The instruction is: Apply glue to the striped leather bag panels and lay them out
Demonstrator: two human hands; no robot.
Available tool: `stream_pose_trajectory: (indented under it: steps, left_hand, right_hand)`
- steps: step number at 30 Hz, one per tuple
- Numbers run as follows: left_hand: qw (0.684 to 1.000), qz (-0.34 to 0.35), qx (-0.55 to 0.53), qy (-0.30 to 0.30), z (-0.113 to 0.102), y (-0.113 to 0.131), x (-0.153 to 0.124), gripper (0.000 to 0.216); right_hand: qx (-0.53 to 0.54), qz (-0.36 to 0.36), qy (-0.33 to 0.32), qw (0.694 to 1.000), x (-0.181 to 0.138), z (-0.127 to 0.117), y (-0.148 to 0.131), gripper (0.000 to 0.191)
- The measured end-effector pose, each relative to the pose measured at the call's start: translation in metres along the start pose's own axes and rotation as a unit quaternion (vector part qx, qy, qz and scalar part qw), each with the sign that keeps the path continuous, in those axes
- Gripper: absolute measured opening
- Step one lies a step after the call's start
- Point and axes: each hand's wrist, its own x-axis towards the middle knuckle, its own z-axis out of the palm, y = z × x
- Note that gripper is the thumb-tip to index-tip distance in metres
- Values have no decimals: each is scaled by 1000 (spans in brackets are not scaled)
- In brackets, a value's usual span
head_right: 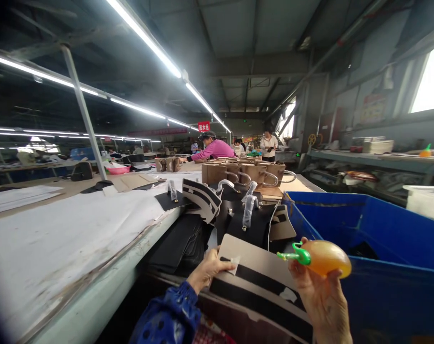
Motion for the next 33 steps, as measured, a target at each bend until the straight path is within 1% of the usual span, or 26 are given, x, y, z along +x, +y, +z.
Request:
stream_pose_trajectory:
  steps: [2, 4, 6, 8, 10, 12, 15, 17, 19, 21, 22, 24, 26, 27, 29, 30, 31, 33]
  left_hand:
    - [999, -51, -1, -18, 4, 2, -16, 59]
    - [997, -77, 11, -27, 9, 0, -31, 50]
    - [996, -79, 39, -23, 13, -6, -44, 38]
    - [995, -78, 67, -4, 15, -12, -52, 25]
    - [993, -80, 82, 10, 16, -18, -57, 19]
    - [994, -67, 86, 6, 17, -23, -59, 23]
    - [995, -17, 98, -5, 19, -25, -60, 40]
    - [993, 20, 115, -16, 23, -22, -60, 45]
    - [985, 64, 156, -33, 26, -18, -61, 38]
    - [977, 87, 192, -44, 28, -12, -62, 36]
    - [975, 85, 199, -48, 28, -10, -62, 35]
    - [979, 56, 184, -65, 27, -6, -60, 33]
    - [984, 19, 146, -103, 24, -3, -57, 24]
    - [985, 0, 121, -123, 23, -3, -56, 25]
    - [985, -36, 61, -154, 19, -4, -54, 37]
    - [985, -48, 38, -160, 18, -5, -54, 44]
    - [985, -52, 31, -163, 17, -7, -55, 50]
    - [984, -44, 61, -161, 16, -13, -57, 55]
  right_hand:
    - [15, -3, -21, 1000, 6, -10, 10, 89]
    - [31, 19, -25, 999, 10, -19, 26, 89]
    - [48, 57, -16, 997, 11, -24, 45, 89]
    - [61, 90, -14, 994, 11, -26, 63, 87]
    - [65, 110, -32, 991, 9, -27, 76, 86]
    - [63, 121, -54, 989, 9, -29, 87, 87]
    - [60, 132, -67, 987, 12, -36, 99, 89]
    - [57, 135, -65, 987, 16, -41, 103, 86]
    - [55, 135, -64, 987, 19, -46, 104, 84]
    - [51, 128, -65, 988, 21, -47, 102, 81]
    - [49, 124, -65, 989, 21, -46, 100, 80]
    - [46, 126, -64, 989, 19, -44, 97, 78]
    - [45, 135, -61, 988, 17, -42, 95, 77]
    - [45, 135, -64, 988, 15, -42, 96, 76]
    - [39, 126, -83, 988, 14, -44, 98, 72]
    - [33, 119, -96, 988, 13, -45, 99, 71]
    - [25, 114, -109, 987, 13, -47, 101, 72]
    - [15, 116, -123, 986, 12, -49, 105, 74]
